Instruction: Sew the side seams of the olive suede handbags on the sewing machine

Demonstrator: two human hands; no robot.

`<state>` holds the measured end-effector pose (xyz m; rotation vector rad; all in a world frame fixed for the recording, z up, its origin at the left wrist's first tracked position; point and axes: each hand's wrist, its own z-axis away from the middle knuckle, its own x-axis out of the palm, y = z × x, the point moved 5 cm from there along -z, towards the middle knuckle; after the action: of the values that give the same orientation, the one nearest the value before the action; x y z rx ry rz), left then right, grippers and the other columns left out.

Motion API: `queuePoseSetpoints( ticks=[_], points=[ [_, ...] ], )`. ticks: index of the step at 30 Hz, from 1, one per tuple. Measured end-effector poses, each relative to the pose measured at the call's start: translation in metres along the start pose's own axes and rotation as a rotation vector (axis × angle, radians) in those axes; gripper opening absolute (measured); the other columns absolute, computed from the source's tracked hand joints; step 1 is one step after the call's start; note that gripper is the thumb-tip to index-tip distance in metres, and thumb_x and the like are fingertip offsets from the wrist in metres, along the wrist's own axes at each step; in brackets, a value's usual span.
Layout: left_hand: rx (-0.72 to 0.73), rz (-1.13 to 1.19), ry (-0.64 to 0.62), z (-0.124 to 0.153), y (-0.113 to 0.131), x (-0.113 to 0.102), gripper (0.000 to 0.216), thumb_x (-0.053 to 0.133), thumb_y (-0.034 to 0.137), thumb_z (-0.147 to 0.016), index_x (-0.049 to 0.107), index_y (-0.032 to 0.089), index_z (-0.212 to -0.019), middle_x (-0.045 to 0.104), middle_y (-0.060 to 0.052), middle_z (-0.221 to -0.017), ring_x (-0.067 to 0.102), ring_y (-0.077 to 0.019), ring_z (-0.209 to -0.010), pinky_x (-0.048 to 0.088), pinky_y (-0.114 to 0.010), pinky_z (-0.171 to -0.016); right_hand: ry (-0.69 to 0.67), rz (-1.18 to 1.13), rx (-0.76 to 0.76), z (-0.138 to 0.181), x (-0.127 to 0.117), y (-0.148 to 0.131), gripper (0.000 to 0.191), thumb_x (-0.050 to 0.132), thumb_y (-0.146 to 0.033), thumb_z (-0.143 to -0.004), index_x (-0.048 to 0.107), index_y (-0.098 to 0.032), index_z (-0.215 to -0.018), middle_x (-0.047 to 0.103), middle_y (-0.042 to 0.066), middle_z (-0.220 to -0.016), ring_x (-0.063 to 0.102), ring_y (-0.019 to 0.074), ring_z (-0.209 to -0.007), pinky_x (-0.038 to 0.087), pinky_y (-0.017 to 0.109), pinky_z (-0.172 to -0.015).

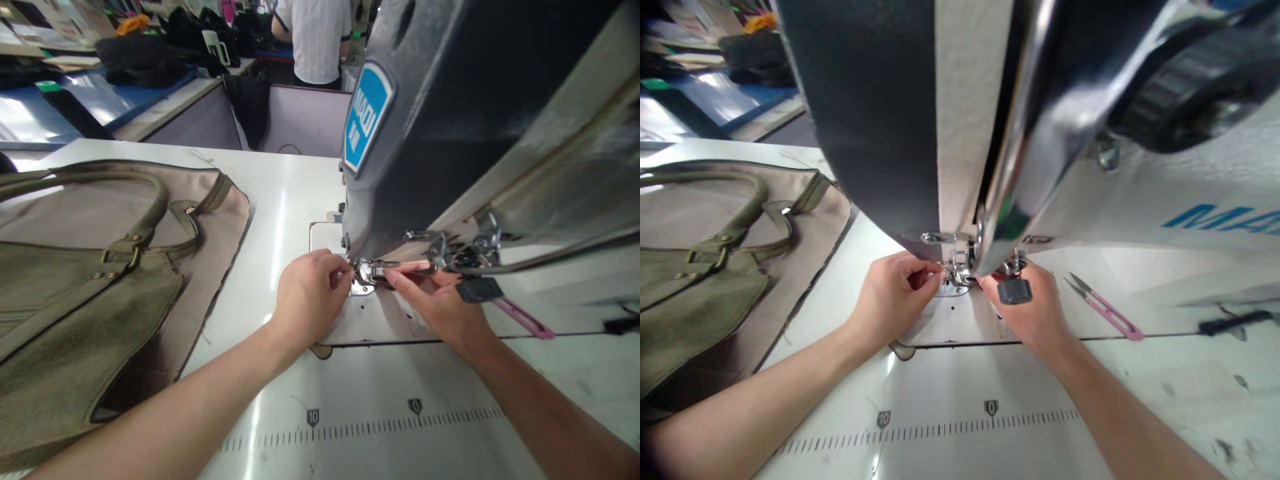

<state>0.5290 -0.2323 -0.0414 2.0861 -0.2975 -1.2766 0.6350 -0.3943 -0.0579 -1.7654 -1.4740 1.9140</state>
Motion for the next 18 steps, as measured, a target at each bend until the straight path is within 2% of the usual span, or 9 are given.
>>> queuePoseSetpoints(
  ticks=[11, 18],
  points=[
    [-0.021, -0.013, -0.017, -0.0003, -0.0006, 0.0005, 0.012, 0.062, 0.015, -0.075, 0.072, 0.017, -0.07, 0.052, 0.002, -0.051, 0.045, -0.0096, -0.049, 0.032, -0.022, -0.049, -0.012, 0.045, 0.066, 0.0, -0.0013, -0.0072, 0.025, 0.059, -0.044, -0.076, 0.067, -0.021, -0.075, 0.071, 0.006, -0.075, 0.066, 0.0253, -0.075, 0.049, 0.036, -0.072],
    [-0.02, -0.02, -0.024, -0.0008, 0.0003, 0.0008, 0.012, 0.062, 0.015, -0.076, 0.072, 0.016, -0.07, 0.052, 0.002, -0.052, 0.045, -0.0098, -0.05, 0.032, -0.023, -0.051, -0.006, 0.012, 0.033, 0.0005, -0.0011, -0.0075, 0.023, 0.061, -0.042, -0.077, 0.068, -0.021, -0.075, 0.072, 0.006, -0.076, 0.067, 0.0258, -0.076, 0.05, 0.037, -0.072]
  ],
)
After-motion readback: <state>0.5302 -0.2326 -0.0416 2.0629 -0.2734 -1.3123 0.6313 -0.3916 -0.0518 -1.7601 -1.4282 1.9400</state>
